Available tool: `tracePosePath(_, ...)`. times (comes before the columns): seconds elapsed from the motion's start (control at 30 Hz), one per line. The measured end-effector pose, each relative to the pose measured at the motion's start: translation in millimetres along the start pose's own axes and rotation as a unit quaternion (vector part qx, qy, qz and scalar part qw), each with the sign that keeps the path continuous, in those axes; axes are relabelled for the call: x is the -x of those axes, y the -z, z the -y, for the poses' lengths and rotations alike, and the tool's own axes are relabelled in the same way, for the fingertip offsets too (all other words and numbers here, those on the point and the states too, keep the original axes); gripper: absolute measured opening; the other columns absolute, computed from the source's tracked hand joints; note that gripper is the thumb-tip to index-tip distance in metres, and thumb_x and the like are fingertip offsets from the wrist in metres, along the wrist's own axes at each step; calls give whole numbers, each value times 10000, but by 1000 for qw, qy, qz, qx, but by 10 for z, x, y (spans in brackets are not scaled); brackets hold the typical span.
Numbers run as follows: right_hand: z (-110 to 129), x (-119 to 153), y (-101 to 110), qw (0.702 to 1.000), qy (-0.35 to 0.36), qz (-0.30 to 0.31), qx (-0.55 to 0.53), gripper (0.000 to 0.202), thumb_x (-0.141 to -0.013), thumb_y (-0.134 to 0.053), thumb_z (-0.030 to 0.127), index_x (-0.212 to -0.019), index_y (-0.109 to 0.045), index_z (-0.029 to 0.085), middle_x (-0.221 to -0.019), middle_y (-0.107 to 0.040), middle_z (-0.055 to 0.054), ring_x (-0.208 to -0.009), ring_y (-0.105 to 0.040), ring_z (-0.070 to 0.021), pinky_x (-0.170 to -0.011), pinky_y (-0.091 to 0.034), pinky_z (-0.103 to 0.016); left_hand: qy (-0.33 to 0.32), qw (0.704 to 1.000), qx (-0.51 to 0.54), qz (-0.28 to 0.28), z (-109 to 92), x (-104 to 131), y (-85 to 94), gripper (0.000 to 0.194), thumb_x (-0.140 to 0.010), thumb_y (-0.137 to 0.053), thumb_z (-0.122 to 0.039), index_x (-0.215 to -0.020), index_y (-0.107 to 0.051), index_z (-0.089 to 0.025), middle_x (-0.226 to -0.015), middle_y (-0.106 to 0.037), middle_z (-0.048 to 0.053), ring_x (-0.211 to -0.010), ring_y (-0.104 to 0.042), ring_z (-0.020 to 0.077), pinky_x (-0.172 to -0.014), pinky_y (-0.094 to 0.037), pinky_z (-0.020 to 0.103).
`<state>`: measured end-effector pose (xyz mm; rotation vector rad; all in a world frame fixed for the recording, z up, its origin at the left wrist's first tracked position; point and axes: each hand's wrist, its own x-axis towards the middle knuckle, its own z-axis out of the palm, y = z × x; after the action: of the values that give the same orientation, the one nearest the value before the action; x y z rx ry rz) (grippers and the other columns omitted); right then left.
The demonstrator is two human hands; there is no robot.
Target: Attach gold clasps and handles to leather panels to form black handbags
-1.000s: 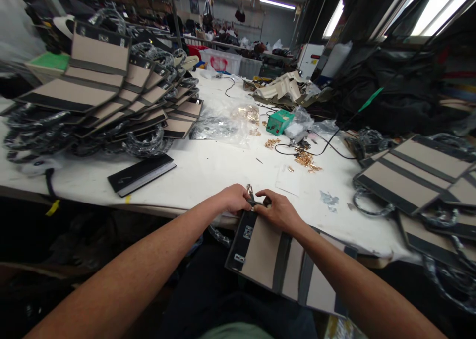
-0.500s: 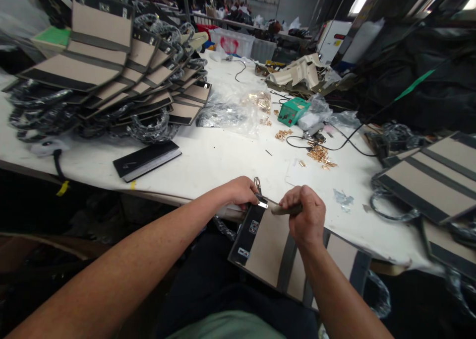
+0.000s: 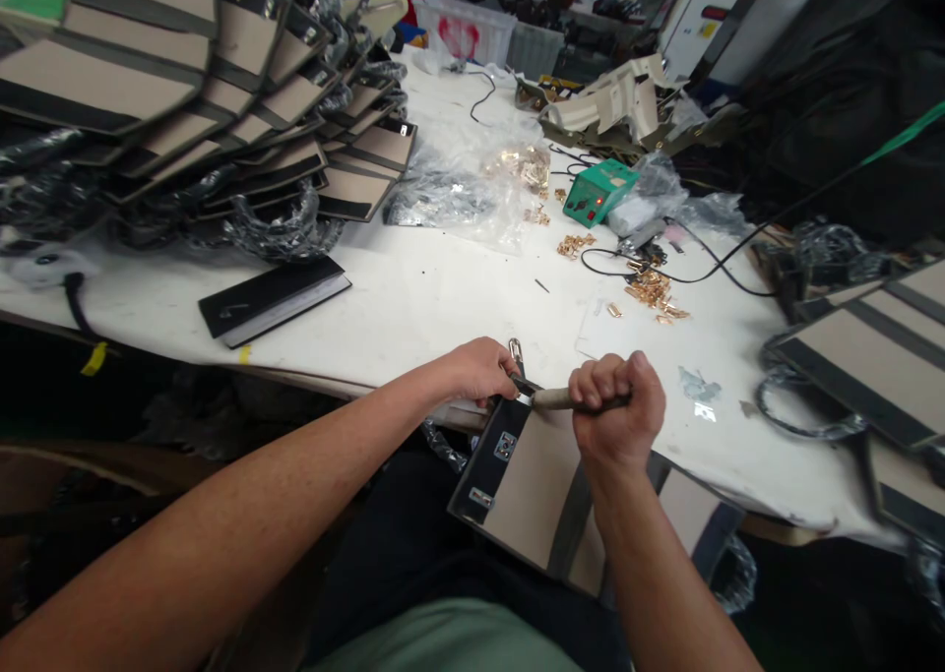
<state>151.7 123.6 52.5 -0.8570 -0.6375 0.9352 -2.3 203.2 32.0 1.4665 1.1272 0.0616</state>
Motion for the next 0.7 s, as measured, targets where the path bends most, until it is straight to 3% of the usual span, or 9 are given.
tracePosePath(0.13, -70, 143, -103, 990, 50, 62, 115, 448, -940, -604, 375, -577, -384, 230, -502, -358, 67, -421, -371, -102, -445, -328, -273, -1, 1000, -4, -8, 9, -15, -1, 156, -668, -712, -159, -820, -743, -144, -591, -609, -21, -510, -536, 113, -470, -430, 214)
tracePosePath(0.3, -53, 142, -227, 926, 50, 185, 325, 473, -942, -608, 411, -539, -450, 220, -538, -478, 23, -521, -452, -122, -544, -388, -294, -19, 999, -19, -24, -7, 23, -1, 105, -681, -712, -177, -767, -743, -124, -545, -562, -37, -526, -539, 112, -488, -419, 201)
tracePosePath(0.4, 148, 59, -322, 948, 34, 168, 269, 463, -946, -602, 374, -541, -434, 224, -483, -431, 46, -453, -418, -108, -477, -360, -274, -17, 999, -15, -28, -15, 54, -14, 126, -666, -716, -165, -783, -750, -136, -565, -588, -30, -528, -545, 115, -483, -430, 202)
tracePosePath(0.53, 356, 43, -388, 978, 104, 134, 121, 438, -921, -637, 333, -560, -409, 232, -463, -361, 75, -389, -370, -95, -404, -319, -255, -16, 999, -1, -29, 7, 61, -32, 167, -637, -713, -136, -798, -755, -154, -597, -622, -24, -537, -539, 112, -479, -433, 202)
tracePosePath(0.7, 113, 106, -285, 970, 59, 133, 194, 450, -920, -632, 369, -540, -437, 226, -460, -428, 55, -409, -413, -103, -419, -348, -267, -16, 999, -2, -31, -5, 80, -19, 139, -634, -724, -146, -771, -748, -156, -556, -581, -34, -515, -521, 116, -468, -430, 212)
